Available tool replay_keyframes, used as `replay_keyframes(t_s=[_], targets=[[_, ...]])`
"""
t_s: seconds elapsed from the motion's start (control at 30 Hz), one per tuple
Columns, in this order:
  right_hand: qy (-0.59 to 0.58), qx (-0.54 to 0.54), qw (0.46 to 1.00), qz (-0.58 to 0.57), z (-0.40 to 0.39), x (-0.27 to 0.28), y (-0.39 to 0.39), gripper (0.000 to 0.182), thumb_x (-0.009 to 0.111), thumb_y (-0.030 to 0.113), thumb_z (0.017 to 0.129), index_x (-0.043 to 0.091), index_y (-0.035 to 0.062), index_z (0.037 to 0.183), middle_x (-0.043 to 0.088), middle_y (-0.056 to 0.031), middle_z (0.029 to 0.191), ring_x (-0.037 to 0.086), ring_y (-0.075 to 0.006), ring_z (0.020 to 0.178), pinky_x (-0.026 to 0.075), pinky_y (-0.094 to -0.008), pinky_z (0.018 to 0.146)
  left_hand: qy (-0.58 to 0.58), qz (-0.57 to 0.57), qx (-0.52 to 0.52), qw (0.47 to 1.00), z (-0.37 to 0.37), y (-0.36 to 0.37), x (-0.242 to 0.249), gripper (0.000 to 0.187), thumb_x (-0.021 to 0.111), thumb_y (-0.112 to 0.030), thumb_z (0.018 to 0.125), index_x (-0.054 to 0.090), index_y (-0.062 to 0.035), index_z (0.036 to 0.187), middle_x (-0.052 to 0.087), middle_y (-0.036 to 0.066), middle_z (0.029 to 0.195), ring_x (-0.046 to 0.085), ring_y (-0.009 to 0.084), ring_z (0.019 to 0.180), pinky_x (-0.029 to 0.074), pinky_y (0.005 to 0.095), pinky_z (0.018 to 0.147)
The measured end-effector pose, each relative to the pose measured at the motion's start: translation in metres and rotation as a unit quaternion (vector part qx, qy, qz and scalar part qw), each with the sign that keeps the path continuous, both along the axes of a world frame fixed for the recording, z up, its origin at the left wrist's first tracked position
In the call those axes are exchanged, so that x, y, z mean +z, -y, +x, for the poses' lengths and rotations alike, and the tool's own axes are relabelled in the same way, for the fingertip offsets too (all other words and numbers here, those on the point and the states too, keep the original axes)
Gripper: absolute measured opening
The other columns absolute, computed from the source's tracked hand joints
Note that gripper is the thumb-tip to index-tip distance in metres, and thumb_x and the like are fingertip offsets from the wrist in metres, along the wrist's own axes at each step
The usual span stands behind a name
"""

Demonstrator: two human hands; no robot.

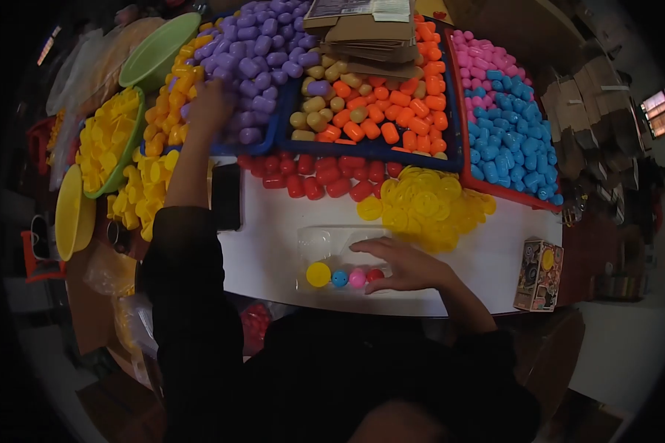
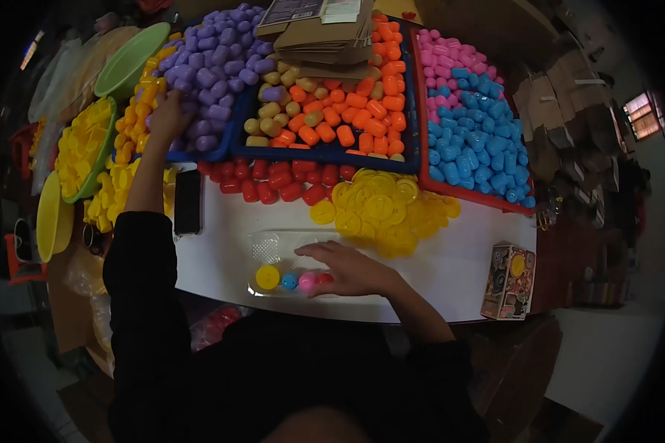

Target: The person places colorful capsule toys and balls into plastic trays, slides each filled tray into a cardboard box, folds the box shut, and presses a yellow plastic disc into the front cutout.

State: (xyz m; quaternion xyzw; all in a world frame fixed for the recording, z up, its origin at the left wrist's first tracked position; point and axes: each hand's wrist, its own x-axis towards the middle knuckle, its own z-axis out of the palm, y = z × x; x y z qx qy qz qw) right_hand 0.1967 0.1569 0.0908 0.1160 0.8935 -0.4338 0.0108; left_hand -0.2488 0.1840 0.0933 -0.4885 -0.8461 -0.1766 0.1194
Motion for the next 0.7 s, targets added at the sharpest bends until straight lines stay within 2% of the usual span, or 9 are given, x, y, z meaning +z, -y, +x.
replay_keyframes(t_s=[0.2,0.3,0.37,0.43,0.47,0.53,0.57,0.63,0.7], targets=[[-0.125,-0.288,0.946,0.083,-0.075,-0.002,-0.116,0.037,0.069,0.013,0.075,0.057,0.0026,0.109,0.06,-0.0146,0.101,0.06,-0.0273,0.094,0.049,-0.0363,0.079,-0.039,0.062,-0.037,0.997,0.0,0.001,-0.018,0.036,0.065,-0.02,0.07,0.059,-0.0093,0.104,0.049,0.024,0.111,0.056,0.0413,0.092,0.047,0.0465,0.08],[-0.143,-0.256,0.905,0.308,-0.135,-0.06,-0.178,0.032,0.066,0.011,0.075,0.058,0.0018,0.105,0.059,-0.0163,0.1,0.057,-0.0318,0.093,0.048,-0.0396,0.08,-0.065,0.154,-0.094,0.982,0.001,0.01,-0.013,0.032,0.067,-0.016,0.069,0.061,-0.0101,0.1,0.049,0.023,0.111,0.056,0.0391,0.094,0.046,0.0442,0.083],[-0.038,-0.175,0.932,0.314,-0.161,-0.079,-0.201,0.033,0.061,0.008,0.075,0.056,0.0019,0.107,0.056,-0.019,0.104,0.054,-0.036,0.096,0.045,-0.0421,0.083,-0.004,0.209,-0.026,0.978,0.002,0.026,-0.005,0.027,0.067,-0.012,0.071,0.061,-0.0073,0.098,0.051,0.018,0.111,0.055,0.0327,0.097,0.047,0.0377,0.083],[-0.062,-0.189,0.939,0.28,-0.161,-0.056,-0.203,0.033,0.059,0.006,0.075,0.056,0.0022,0.108,0.055,-0.0197,0.106,0.053,-0.0366,0.097,0.044,-0.0426,0.085,0.37,0.334,-0.067,0.864,0.016,0.054,0.009,0.021,0.062,-0.015,0.081,0.059,-0.0045,0.099,0.051,0.014,0.109,0.052,0.026,0.099,0.047,0.031,0.08],[-0.077,-0.2,0.946,0.244,-0.162,-0.044,-0.202,0.034,0.057,0.004,0.075,0.055,0.0024,0.109,0.053,-0.0203,0.108,0.052,-0.0372,0.099,0.042,-0.043,0.087,0.368,0.337,-0.064,0.864,0.018,0.072,0.009,0.021,0.062,-0.015,0.081,0.059,-0.0045,0.099,0.051,0.014,0.109,0.052,0.026,0.099,0.047,0.031,0.08],[-0.134,-0.212,0.938,0.24,-0.173,-0.036,-0.197,0.037,0.056,0.003,0.075,0.052,0.0029,0.111,0.052,-0.0208,0.109,0.051,-0.0378,0.1,0.042,-0.0429,0.087,0.69,0.462,-0.2,0.52,0.025,0.102,0.006,0.021,0.053,-0.016,0.088,0.054,-0.0026,0.105,0.049,0.014,0.11,0.052,0.0246,0.097,0.048,0.0281,0.076],[-0.187,-0.23,0.926,0.232,-0.177,-0.038,-0.19,0.04,0.055,0.002,0.074,0.05,0.0033,0.114,0.051,-0.0213,0.11,0.051,-0.0384,0.101,0.042,-0.0429,0.088,0.693,0.46,-0.193,0.521,0.033,0.111,0.003,0.021,0.053,-0.016,0.088,0.054,-0.0026,0.105,0.049,0.014,0.11,0.052,0.0246,0.097,0.048,0.0281,0.076],[-0.181,-0.253,0.925,0.217,-0.196,-0.054,-0.18,0.042,0.056,0.003,0.074,0.048,0.0035,0.115,0.051,-0.0214,0.111,0.051,-0.0387,0.102,0.042,-0.0427,0.089,0.863,0.45,-0.15,0.172,0.056,0.117,0.003,0.024,0.047,-0.018,0.092,0.05,-0.0028,0.111,0.048,0.018,0.115,0.052,0.0271,0.096,0.049,0.0301,0.072],[-0.18,-0.275,0.921,0.21,-0.208,-0.068,-0.184,0.045,0.056,0.003,0.074,0.045,0.0037,0.117,0.05,-0.0216,0.111,0.05,-0.039,0.103,0.042,-0.0426,0.089,0.877,0.436,-0.167,0.11,0.063,0.12,-0.016,0.027,0.046,-0.017,0.092,0.049,-0.0065,0.117,0.045,0.022,0.121,0.052,0.0286,0.095,0.05,0.0311,0.069]])
